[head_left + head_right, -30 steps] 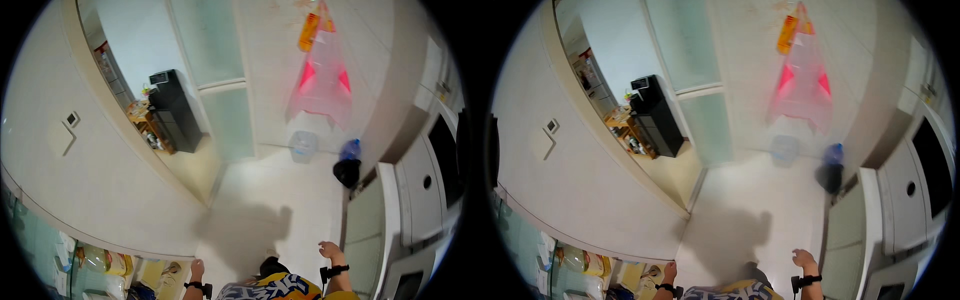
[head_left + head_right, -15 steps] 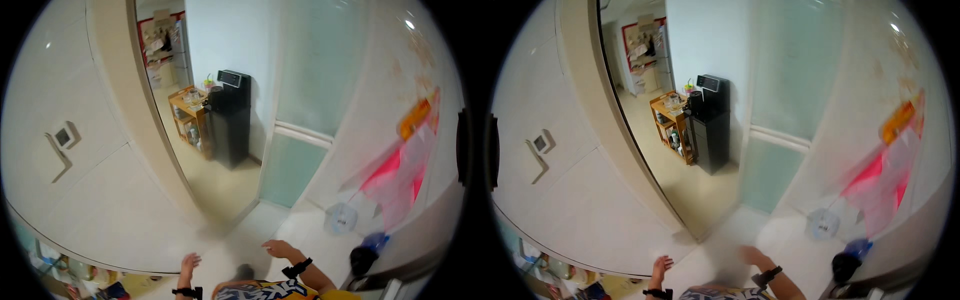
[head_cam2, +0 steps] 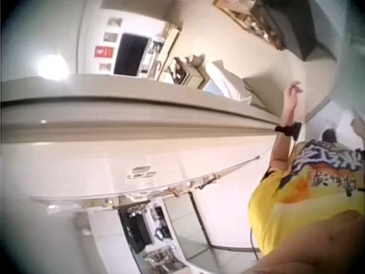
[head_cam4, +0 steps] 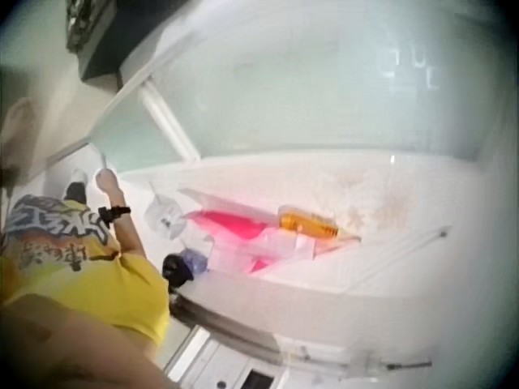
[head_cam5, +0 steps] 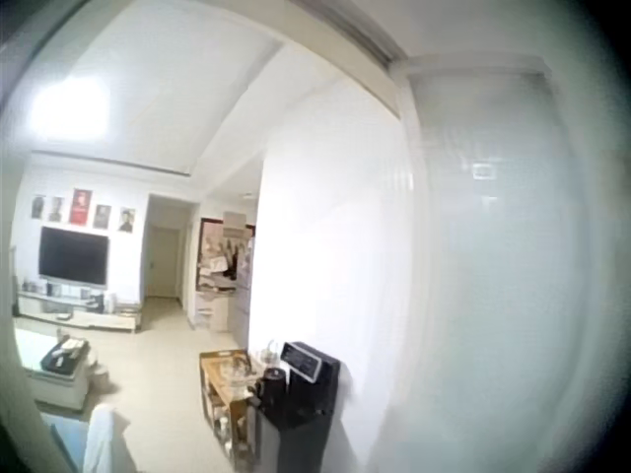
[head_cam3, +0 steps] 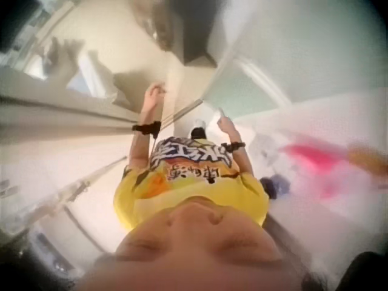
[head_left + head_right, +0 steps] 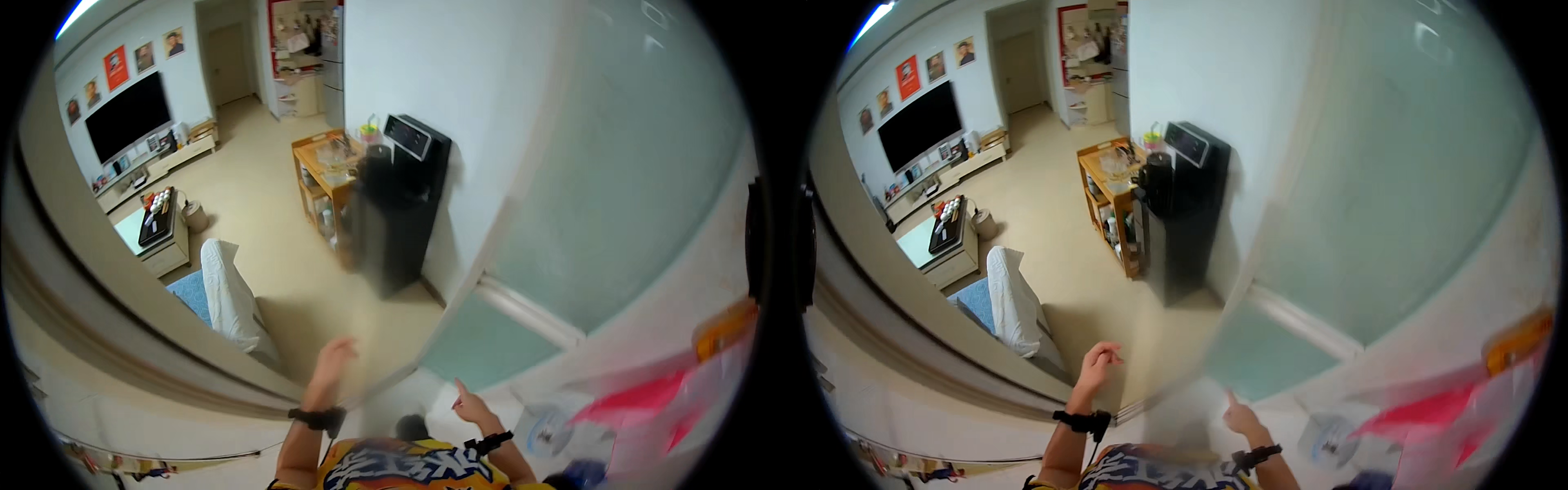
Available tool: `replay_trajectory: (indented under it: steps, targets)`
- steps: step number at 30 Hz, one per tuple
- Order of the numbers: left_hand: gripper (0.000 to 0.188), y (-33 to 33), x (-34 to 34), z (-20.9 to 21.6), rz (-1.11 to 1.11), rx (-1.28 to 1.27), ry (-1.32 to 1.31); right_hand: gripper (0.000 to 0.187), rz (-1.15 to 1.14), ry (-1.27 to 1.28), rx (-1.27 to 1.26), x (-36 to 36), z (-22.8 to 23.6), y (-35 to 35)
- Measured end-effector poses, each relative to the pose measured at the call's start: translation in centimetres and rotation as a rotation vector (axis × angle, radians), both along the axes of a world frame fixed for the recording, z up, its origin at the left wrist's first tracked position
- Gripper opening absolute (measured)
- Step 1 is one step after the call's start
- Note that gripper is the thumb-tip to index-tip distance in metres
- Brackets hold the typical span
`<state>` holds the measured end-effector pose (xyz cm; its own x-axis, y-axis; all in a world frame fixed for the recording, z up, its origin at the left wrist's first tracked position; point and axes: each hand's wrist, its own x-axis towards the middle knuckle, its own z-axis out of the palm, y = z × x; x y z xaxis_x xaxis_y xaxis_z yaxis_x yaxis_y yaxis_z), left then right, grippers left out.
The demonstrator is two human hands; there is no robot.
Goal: The person stirs food in a pan using a ladle, covers it with a lid, then attaches a cloth to a mop head by hand and picks up a spray bottle.
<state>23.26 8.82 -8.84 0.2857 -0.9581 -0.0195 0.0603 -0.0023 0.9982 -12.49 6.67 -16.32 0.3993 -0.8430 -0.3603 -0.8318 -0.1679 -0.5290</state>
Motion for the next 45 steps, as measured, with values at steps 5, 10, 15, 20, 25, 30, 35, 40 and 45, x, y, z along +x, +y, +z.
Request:
replay_trajectory:
  steps: [5,10,15,20,25,30,35,40,45]
  targets:
    - [0.020,-3.1,4.0,-0.8,0.202,-0.119,-0.146,0.056,0.301,-0.032,0.004,6.7,1.1,-12.4]
    - [0.019,-6.0,5.0,1.3,0.283,-0.041,0.195,0.050,0.554,-0.176,0.040,17.6,1.3,-21.5]
    - [0.025,-12.2,6.1,3.6,0.221,-0.011,-0.352,0.045,0.184,-0.808,0.905,29.8,8.0,-24.3]
    - [0.051,-19.6,9.1,-1.2,0.171,-0.039,-1.237,0.073,0.068,-1.026,1.508,38.4,10.4,-29.2]
    - [0.059,-23.1,14.3,-1.8,-0.198,0.169,-1.103,0.075,-0.094,-0.993,1.524,38.3,9.1,-37.1]
    - [0.050,-24.2,20.0,-9.2,-0.067,0.354,-0.818,0.058,-0.291,-0.632,0.837,33.8,5.8,-43.4]
    - [0.045,-26.4,24.9,-12.5,0.109,0.359,-0.672,0.056,-0.357,-0.341,0.694,34.1,3.3,-47.1]
    - [0.038,-28.9,29.8,-5.3,0.152,0.416,-0.765,0.055,-0.293,-0.285,0.642,36.0,2.0,-51.5]
    - [0.035,-32.9,33.6,-4.0,0.177,0.417,-0.799,0.054,-0.254,-0.292,0.647,37.3,0.3,-54.4]
